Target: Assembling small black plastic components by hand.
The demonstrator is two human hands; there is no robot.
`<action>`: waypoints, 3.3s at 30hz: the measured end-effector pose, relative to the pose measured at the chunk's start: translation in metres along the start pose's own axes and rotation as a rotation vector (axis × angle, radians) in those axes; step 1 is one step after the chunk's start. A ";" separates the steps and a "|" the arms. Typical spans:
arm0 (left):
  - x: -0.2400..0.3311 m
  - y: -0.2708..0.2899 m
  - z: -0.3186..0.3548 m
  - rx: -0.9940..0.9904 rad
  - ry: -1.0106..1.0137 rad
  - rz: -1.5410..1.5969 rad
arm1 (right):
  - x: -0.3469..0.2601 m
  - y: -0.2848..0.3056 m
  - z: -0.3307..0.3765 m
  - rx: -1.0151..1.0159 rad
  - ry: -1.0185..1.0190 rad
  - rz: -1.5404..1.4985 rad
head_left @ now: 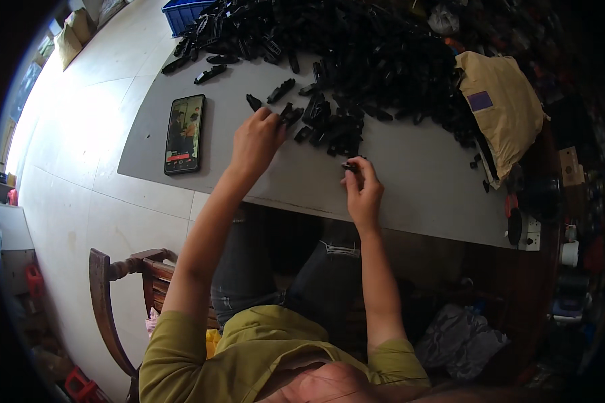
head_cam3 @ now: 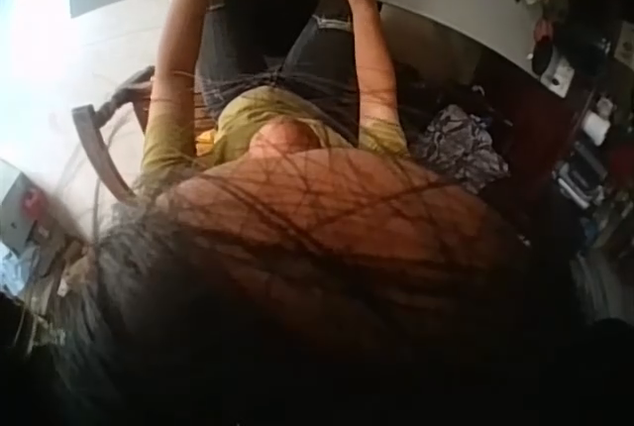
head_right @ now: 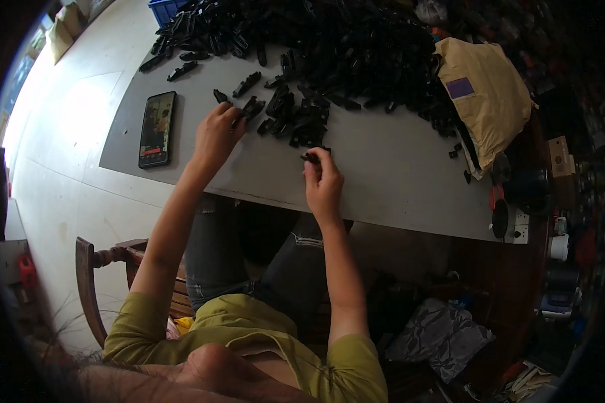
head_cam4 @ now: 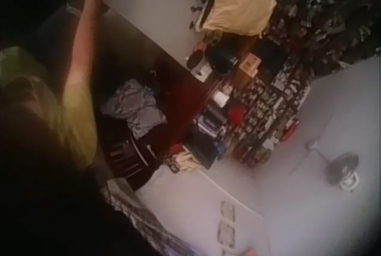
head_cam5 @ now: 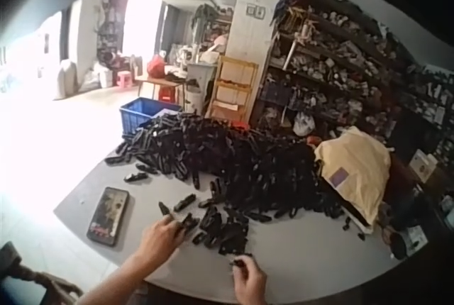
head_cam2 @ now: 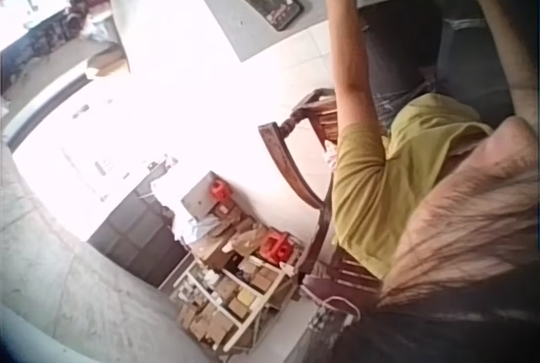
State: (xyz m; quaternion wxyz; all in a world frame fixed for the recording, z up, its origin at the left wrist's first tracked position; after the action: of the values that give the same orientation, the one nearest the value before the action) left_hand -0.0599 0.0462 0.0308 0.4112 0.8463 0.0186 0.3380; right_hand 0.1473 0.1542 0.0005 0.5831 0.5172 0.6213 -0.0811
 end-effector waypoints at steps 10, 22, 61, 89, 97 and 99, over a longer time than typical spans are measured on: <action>0.047 0.009 0.066 -0.509 -0.233 0.163 | -0.008 0.002 0.014 -0.108 -0.120 -0.282; 0.019 0.006 0.071 -0.547 -0.141 0.623 | -0.033 0.005 0.010 -0.366 0.223 0.249; 0.028 -0.010 0.057 -0.408 -0.310 0.463 | -0.038 -0.006 0.004 -0.088 0.263 0.087; 0.043 -0.038 0.006 -0.159 -0.038 0.286 | -0.024 -0.035 -0.030 0.109 0.091 0.721; 0.049 -0.064 -0.006 -0.132 -0.015 0.013 | -0.017 -0.033 -0.034 0.130 0.047 0.688; 0.047 -0.060 -0.007 -0.117 -0.049 0.029 | -0.012 -0.033 -0.038 0.142 0.113 0.712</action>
State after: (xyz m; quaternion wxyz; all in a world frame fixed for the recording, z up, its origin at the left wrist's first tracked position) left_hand -0.0130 0.1053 0.0175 0.4555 0.8290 -0.0233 0.3237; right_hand 0.0960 0.1594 0.0050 0.5021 0.7438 0.4265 0.1130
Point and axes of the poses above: each hand's wrist, its own z-axis away from the middle knuckle, its own y-axis out of the back of the hand, x = y × z, the point moved 4 cm from there along -z, towards the middle knuckle, and after that the axes turned 7 degrees about z, right-handed, at the moved point
